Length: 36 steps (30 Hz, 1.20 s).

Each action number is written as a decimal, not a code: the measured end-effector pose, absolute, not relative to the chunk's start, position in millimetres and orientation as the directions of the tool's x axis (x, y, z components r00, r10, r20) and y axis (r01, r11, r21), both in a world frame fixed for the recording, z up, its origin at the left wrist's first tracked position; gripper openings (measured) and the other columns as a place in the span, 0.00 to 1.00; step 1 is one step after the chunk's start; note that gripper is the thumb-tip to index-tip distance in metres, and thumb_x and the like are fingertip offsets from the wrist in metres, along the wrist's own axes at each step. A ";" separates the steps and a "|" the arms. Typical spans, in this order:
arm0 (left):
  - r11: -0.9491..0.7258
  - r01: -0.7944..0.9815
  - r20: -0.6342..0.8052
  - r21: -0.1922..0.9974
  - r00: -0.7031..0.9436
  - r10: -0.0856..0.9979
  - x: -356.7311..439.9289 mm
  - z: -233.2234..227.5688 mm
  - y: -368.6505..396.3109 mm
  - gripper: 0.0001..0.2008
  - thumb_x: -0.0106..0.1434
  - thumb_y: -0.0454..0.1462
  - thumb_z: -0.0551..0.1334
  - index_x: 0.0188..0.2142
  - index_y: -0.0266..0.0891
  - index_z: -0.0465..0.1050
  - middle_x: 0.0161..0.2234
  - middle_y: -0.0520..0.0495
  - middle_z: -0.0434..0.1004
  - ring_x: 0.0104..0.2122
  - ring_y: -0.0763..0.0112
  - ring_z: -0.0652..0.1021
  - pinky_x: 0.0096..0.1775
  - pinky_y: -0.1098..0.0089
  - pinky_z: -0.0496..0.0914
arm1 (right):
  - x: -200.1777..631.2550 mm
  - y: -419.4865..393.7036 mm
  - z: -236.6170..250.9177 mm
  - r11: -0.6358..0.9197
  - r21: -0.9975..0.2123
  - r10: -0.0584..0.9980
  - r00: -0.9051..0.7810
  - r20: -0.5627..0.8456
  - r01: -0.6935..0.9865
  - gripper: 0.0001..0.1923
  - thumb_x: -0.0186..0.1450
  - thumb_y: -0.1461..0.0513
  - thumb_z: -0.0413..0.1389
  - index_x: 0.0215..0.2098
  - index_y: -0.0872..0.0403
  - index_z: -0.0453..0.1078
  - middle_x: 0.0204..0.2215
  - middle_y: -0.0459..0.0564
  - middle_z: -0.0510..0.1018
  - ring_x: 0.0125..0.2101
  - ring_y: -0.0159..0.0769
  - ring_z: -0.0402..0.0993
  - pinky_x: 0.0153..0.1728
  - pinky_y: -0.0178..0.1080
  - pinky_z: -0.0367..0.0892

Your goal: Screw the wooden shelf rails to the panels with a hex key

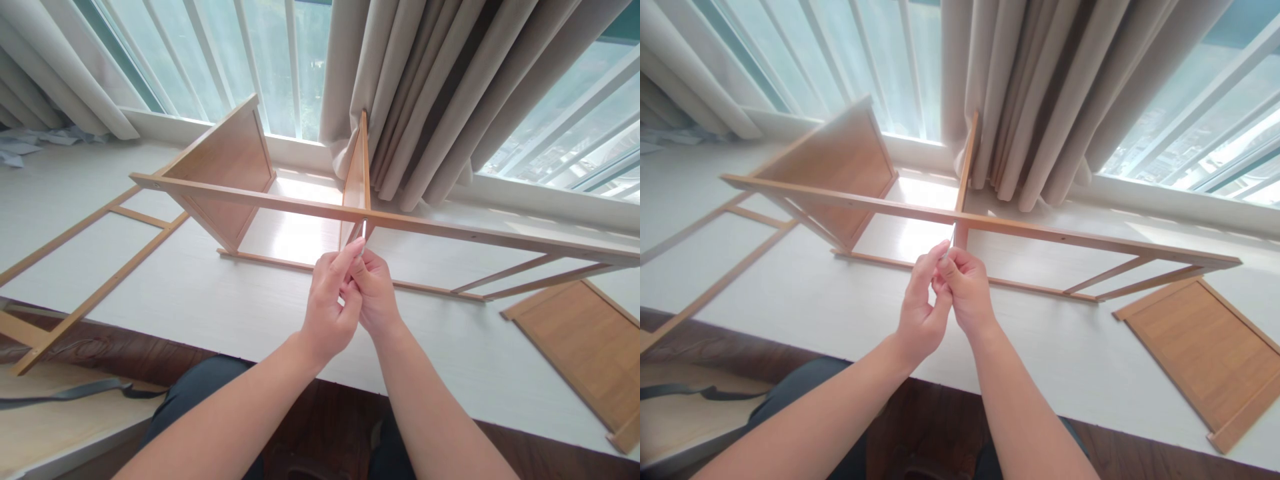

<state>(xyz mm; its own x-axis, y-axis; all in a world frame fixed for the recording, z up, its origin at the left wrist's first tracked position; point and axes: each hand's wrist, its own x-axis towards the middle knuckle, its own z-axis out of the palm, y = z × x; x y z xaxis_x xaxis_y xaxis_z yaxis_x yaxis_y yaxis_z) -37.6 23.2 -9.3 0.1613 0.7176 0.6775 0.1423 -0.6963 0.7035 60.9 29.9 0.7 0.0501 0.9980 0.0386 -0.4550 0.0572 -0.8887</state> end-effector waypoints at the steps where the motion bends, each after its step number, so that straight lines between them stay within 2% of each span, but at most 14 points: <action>1: -0.697 0.147 0.678 0.702 0.162 0.717 -37.6 -9.4 23.5 0.29 0.73 0.31 0.53 0.71 0.48 0.61 0.55 0.41 0.75 0.50 0.63 0.75 0.51 0.59 0.73 | 61.5 30.1 0.1 0.056 -0.890 0.998 0.047 0.039 -0.453 0.27 0.60 0.41 0.69 0.24 0.53 0.68 0.16 0.40 0.66 0.19 0.26 0.58 0.22 0.33 0.53; 14: -0.708 0.147 0.689 0.690 0.166 0.706 -38.2 -10.2 25.1 0.29 0.73 0.32 0.55 0.71 0.48 0.60 0.56 0.41 0.75 0.50 0.62 0.76 0.50 0.60 0.74 | 63.6 31.3 0.7 0.094 -0.871 0.995 0.032 0.090 -0.482 0.24 0.62 0.45 0.69 0.25 0.53 0.69 0.15 0.38 0.64 0.18 0.25 0.55 0.22 0.33 0.54; 27: -0.723 0.158 0.699 0.672 0.187 0.691 -41.1 -7.7 27.6 0.26 0.74 0.32 0.53 0.69 0.47 0.62 0.56 0.40 0.75 0.50 0.62 0.76 0.51 0.59 0.75 | 60.5 30.6 -2.5 0.084 -0.891 0.996 0.059 0.064 -0.446 0.28 0.60 0.40 0.68 0.25 0.52 0.67 0.16 0.39 0.63 0.18 0.27 0.55 0.21 0.34 0.51; 36: -0.726 0.139 0.704 0.674 0.180 0.688 -40.6 -5.5 27.8 0.25 0.74 0.32 0.52 0.68 0.47 0.64 0.56 0.40 0.75 0.50 0.62 0.76 0.52 0.59 0.74 | 57.1 29.8 1.3 0.113 -0.900 0.993 0.090 0.082 -0.420 0.28 0.61 0.40 0.67 0.24 0.52 0.67 0.16 0.40 0.65 0.19 0.28 0.57 0.22 0.35 0.53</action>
<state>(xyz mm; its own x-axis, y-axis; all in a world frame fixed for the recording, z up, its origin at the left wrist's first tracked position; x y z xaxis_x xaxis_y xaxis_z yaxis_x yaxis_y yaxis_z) -40.6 27.8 -5.5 0.1797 0.6876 0.7035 0.1385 -0.7257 0.6739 57.1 29.8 1.3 0.0902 0.9925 0.0819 -0.4205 0.1125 -0.9003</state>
